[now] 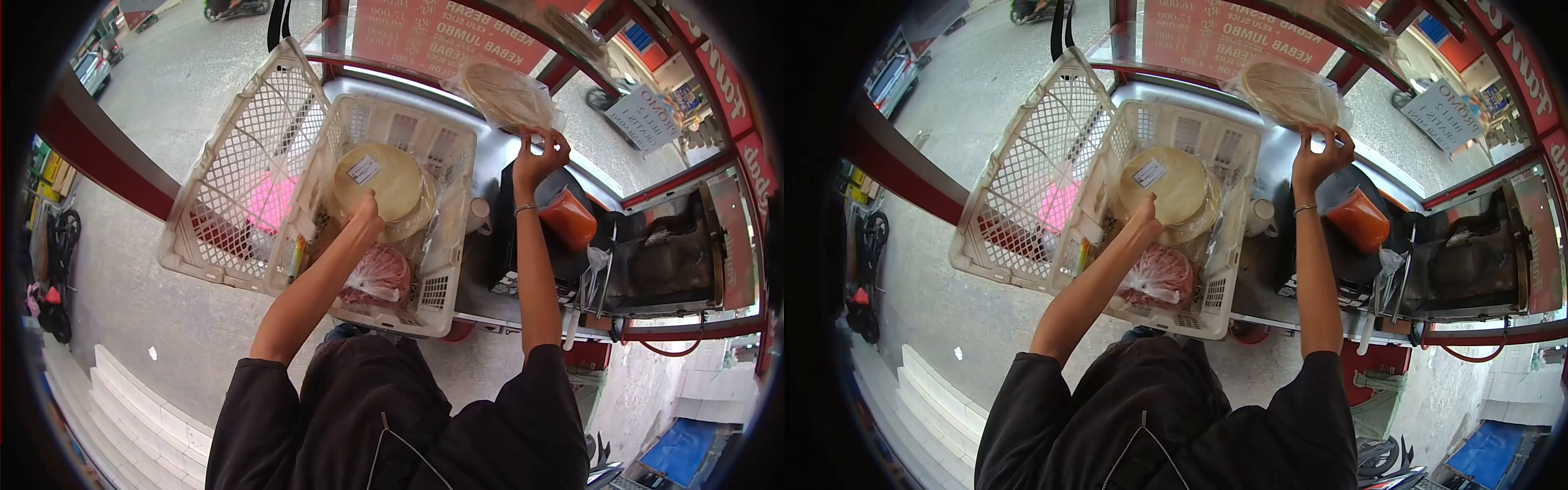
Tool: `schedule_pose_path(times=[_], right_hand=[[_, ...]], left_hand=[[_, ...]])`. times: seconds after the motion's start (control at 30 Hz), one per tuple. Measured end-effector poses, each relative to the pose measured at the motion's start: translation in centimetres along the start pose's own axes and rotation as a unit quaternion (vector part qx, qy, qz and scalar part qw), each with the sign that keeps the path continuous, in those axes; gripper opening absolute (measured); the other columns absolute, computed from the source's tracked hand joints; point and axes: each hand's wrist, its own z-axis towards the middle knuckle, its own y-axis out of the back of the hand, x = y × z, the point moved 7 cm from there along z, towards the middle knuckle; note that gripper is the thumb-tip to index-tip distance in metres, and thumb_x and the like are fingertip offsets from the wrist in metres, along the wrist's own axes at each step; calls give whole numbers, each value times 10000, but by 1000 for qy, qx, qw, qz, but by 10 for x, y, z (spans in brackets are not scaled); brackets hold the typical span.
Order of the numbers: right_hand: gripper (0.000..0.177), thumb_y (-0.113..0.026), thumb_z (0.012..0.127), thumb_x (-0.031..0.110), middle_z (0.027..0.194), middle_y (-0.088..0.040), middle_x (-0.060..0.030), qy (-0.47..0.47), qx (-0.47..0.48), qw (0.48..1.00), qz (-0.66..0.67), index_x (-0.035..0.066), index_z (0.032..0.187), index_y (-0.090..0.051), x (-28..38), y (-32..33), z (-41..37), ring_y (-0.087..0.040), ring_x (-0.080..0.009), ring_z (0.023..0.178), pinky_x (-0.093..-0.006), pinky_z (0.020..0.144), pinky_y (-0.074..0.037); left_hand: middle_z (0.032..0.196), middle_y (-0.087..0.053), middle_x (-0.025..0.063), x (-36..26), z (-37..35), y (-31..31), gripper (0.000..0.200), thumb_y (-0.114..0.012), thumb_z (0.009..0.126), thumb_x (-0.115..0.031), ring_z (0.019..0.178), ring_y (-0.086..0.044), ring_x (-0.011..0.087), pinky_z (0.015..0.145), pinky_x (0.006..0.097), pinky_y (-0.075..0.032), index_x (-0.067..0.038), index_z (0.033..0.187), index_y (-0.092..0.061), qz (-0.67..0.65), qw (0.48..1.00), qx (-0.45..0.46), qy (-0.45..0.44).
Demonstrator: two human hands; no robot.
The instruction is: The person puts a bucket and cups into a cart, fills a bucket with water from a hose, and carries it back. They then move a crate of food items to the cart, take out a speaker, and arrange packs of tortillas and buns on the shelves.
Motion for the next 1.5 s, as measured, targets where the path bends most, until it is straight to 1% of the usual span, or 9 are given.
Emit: schedule_pose_path(times=[0.1, 0.13, 0.27, 0.77, 1.03, 1.23, 1.33, 1.43, 1.5], right_hand=[[750, -807, 666, 454, 1210, -396, -144, -425, -74, 900, 56, 55, 1205, -472, -64, -33, -42, -420, -290, 1091, -474, 963, -346], [1031, -801, 651, 496, 1271, -316, -187, -640, -28, 678, 360, -9, 1334, -218, -34, -33, -51, -394, -348, 1158, -511, 999, -381], [997, -799, 673, 438, 1319, -307, -213, -669, 168, 405, 599, 0, 1354, -216, -29, -89, -59, -457, -341, 1155, -517, 955, -448], [468, -680, 795, 109, 1166, -549, -95, -566, 280, 509, 584, 70, 1220, -486, -37, -43, -48, -548, -261, 1075, -430, 932, -477], [436, -661, 830, 105, 1125, -593, -95, -543, 318, 488, 605, 4, 1219, -493, 46, 51, -18, -584, -204, 1034, -314, 872, -499], [464, -661, 847, 293, 1058, -625, -98, -440, 337, 653, 516, 2, 1188, -539, 51, 52, 39, -637, -183, 876, -300, 771, -523], [690, -608, 766, 636, 680, -623, -98, -312, 536, 774, 126, -41, 896, -631, 15, 52, 58, -583, -157, 490, -297, 572, -518], [867, -574, 747, 705, 969, -612, -145, -367, 317, 873, 49, -33, 1193, -486, -24, 48, 78, -629, -171, 717, -293, 601, -497], [773, -574, 819, 594, 1237, -526, -152, -543, 342, 610, 465, 85, 1369, -383, -45, -17, 34, -486, -228, 1167, -417, 944, -405]], left_hand=[[1311, -467, 182, 11, 52, 14, 503, -522, 902, -261, 1049, -595, 333, 888, 476, -498, -42, 1329, -372, -29, 999, 3, 39], [1281, -499, 178, 15, 57, 10, 475, -539, 890, -265, 1018, -614, 306, 897, 422, -507, -48, 1297, -424, -55, 994, 35, 84], [1232, -535, 161, 3, -21, -2, 413, -578, 865, -260, 998, -617, 264, 879, 353, -516, -48, 1212, -505, -99, 993, 25, 53], [1161, -540, 147, -20, -91, -31, 405, -579, 856, -12, 1055, -561, 250, 947, 393, -469, 25, 1231, -433, -27, 962, 255, -94], [1186, -564, 101, -54, -201, -118, 586, -487, 909, -523, 1056, -575, 211, 869, 409, -500, -66, 1275, -451, 42, 912, 364, -186], [1134, -600, 64, -71, -209, -192, 446, -455, 940, -441, 1025, -602, 210, 838, 405, -521, -95, 1217, -506, 114, 788, 463, -389], [1114, -612, 64, -67, -184, -225, 405, -476, 927, -397, 1035, -601, 222, 835, 403, -519, -102, 1200, -522, 8, 839, 518, -170], [1164, -598, 73, -67, -152, -253, 471, -459, 924, -444, 1066, -588, 216, 854, 407, -508, -102, 1246, -500, 26, 849, 514, -121], [1197, -582, 90, -79, -141, -271, 470, -452, 928, -415, 1063, -589, 226, 899, 409, -503, -73, 1247, -501, 79, 853, 498, -136]])
